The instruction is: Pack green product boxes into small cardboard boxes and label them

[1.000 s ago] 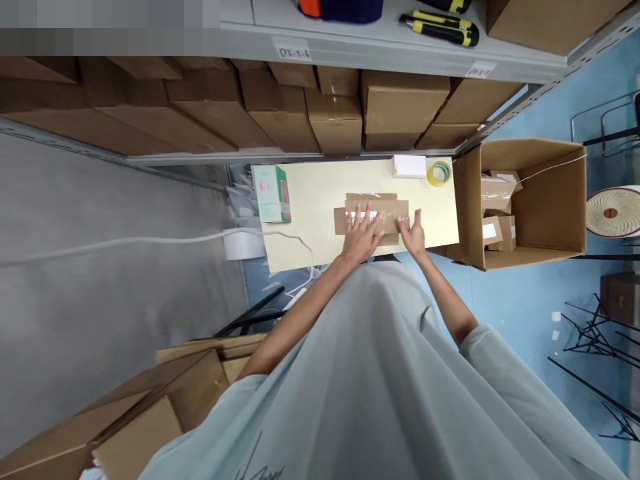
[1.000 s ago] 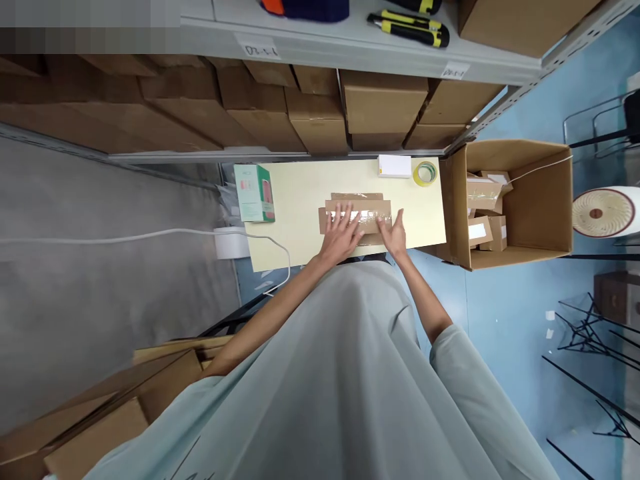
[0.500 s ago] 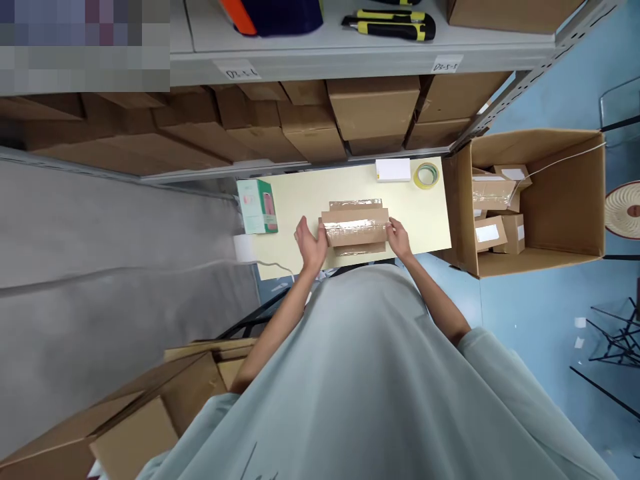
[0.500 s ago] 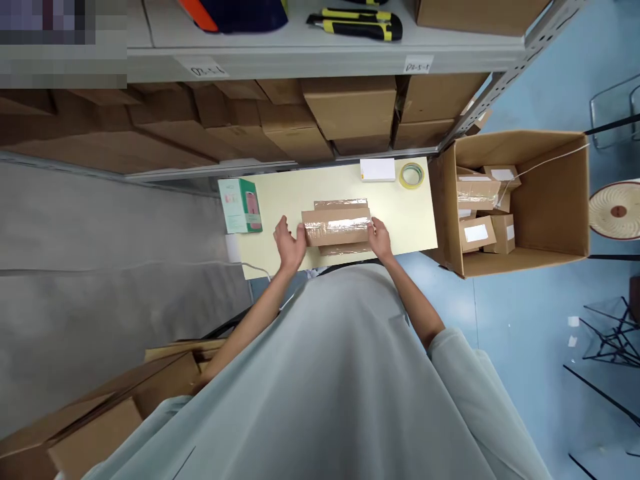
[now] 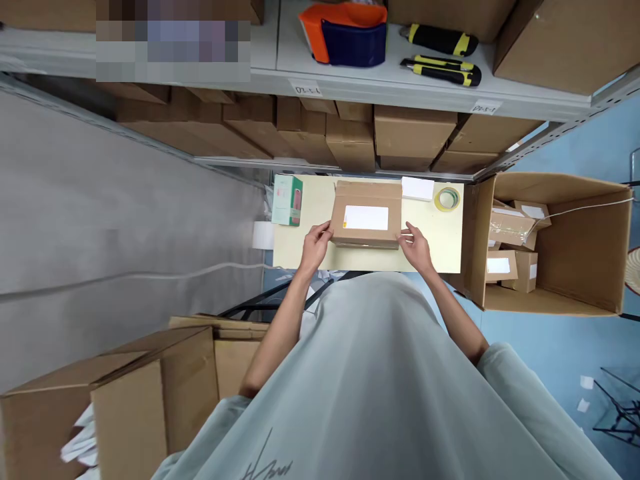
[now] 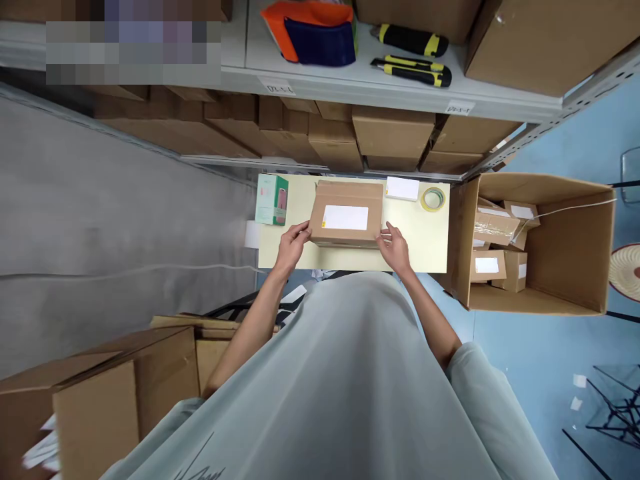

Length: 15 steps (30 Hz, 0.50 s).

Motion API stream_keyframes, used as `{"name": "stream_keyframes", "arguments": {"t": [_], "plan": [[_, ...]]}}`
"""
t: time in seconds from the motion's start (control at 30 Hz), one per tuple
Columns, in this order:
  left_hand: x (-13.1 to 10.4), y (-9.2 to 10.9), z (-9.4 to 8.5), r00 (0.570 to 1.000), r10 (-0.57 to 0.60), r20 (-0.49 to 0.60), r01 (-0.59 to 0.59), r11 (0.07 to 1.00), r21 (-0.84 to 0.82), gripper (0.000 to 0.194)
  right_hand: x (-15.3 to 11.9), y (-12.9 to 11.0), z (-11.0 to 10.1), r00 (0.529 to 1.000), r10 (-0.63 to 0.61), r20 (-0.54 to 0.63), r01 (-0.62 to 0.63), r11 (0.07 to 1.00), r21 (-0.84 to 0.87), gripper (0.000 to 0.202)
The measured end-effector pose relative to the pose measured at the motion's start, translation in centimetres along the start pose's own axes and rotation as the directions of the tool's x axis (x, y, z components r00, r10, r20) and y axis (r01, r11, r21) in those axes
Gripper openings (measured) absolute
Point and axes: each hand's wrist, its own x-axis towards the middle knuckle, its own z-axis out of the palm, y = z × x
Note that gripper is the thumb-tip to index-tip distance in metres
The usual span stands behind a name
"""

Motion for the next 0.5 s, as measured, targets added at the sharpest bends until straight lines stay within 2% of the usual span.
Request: {"name": "stream_keyframes", "arguments": {"t": [0.1, 0.17, 0.27, 0.37, 0.5], "plan": [[-0.1, -1.4, 0.9, 0.996, -0.054, 0.076, 0.062, 0.991, -0.115, 0.070, 0.4, 2.5, 0.2, 0.994, -0.052, 0.098, 0.052, 0.999, -0.002, 0.060], [-0.1, -2.3, 2.0, 0.995, -0.046, 0.091, 0.059, 0.986, -0.153, 0.074, 0.6, 4.1, 0.5, 0.993, -0.049, 0.110, 0.054, 0.998, -0.045, 0.051], [0.1, -3.1, 3.8, 0.995, -0.035, 0.089, 0.053, 0.979, -0.198, 0.063, 0.7, 5.8, 1.0, 0.998, -0.005, 0.070, 0.012, 0.995, -0.100, 0.043], [0.3, -3.6, 5.2, 0.994, -0.073, 0.077, 0.089, 0.967, -0.239, 0.051, 0.7, 6.7, 1.5, 0.999, 0.012, 0.033, -0.009, 0.995, -0.102, 0.044], [0.4, -4.3, 5.3, 0.986, -0.123, 0.117, 0.152, 0.947, -0.283, 0.038, 0.9, 7.2, 1.9, 1.000, 0.022, 0.022, -0.020, 0.994, -0.108, 0.046]]}}
